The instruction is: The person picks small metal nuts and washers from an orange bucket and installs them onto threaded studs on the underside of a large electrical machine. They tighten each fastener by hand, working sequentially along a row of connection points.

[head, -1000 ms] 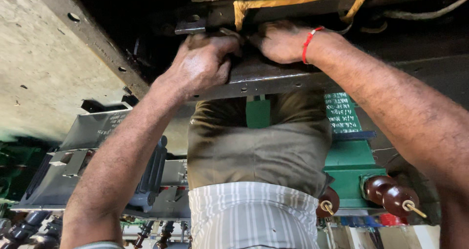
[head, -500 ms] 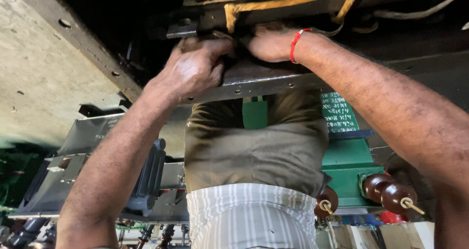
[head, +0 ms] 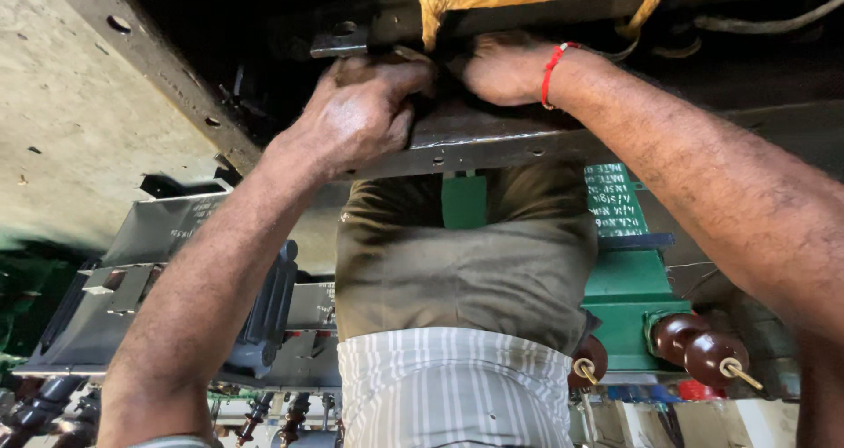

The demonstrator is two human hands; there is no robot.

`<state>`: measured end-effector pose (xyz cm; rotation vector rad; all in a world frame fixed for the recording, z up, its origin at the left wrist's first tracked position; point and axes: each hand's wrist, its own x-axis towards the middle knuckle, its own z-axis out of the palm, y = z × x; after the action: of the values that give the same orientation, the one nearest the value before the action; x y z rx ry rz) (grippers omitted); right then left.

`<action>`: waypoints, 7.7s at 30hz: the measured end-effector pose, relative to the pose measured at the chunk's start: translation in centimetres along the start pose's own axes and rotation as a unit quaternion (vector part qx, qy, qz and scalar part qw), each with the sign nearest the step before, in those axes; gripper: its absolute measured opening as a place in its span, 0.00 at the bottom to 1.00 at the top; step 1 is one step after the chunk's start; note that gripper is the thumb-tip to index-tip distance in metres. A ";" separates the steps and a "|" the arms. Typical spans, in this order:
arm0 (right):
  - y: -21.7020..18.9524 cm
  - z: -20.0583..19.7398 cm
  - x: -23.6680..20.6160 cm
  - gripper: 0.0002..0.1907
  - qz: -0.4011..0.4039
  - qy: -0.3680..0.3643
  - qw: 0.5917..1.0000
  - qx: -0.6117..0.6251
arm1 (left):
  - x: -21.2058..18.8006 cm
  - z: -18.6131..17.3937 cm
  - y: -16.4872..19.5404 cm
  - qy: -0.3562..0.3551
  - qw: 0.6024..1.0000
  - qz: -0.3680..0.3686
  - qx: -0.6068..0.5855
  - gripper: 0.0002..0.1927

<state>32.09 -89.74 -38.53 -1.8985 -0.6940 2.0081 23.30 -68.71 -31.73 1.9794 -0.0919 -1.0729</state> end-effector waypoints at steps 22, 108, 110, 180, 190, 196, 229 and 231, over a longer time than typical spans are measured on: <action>1.7 1.7 1.5 0.28 0.025 -0.001 0.996 0.089 | 0.3 0.5 0.0 0.007 0.999 -0.011 0.050 0.22; 2.0 0.7 -0.1 0.27 -0.011 -0.045 0.986 0.158 | -0.2 -0.5 1.4 -0.012 0.994 -0.106 0.034 0.20; 2.8 1.0 -0.5 0.30 0.037 -0.047 0.995 0.083 | -0.3 -0.5 1.4 0.001 0.994 -0.104 0.014 0.16; -1.8 -0.9 -5.9 0.31 -0.010 0.044 0.998 0.039 | -0.5 -0.4 -0.2 0.070 0.996 0.005 -0.056 0.15; -2.6 -1.4 -5.8 0.26 -0.068 0.049 0.995 0.060 | 0.6 -2.4 1.5 -0.033 0.985 -0.090 -0.142 0.14; -3.0 -1.3 -5.6 0.22 -0.047 0.051 0.994 0.087 | 0.9 -3.4 2.7 -0.042 0.920 -0.130 -0.368 0.13; -1.2 -0.3 -5.5 0.28 -0.134 0.134 0.974 0.128 | 1.3 -2.3 4.1 0.038 0.705 -0.311 -0.637 0.12; -1.3 -0.5 -6.0 0.28 -0.061 0.094 0.983 0.143 | 1.2 -2.4 3.7 0.029 0.693 -0.314 -0.648 0.13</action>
<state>33.01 -91.69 -32.80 -1.7981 -0.4350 1.7219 26.90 -70.00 -29.26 0.6642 1.1563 -0.9755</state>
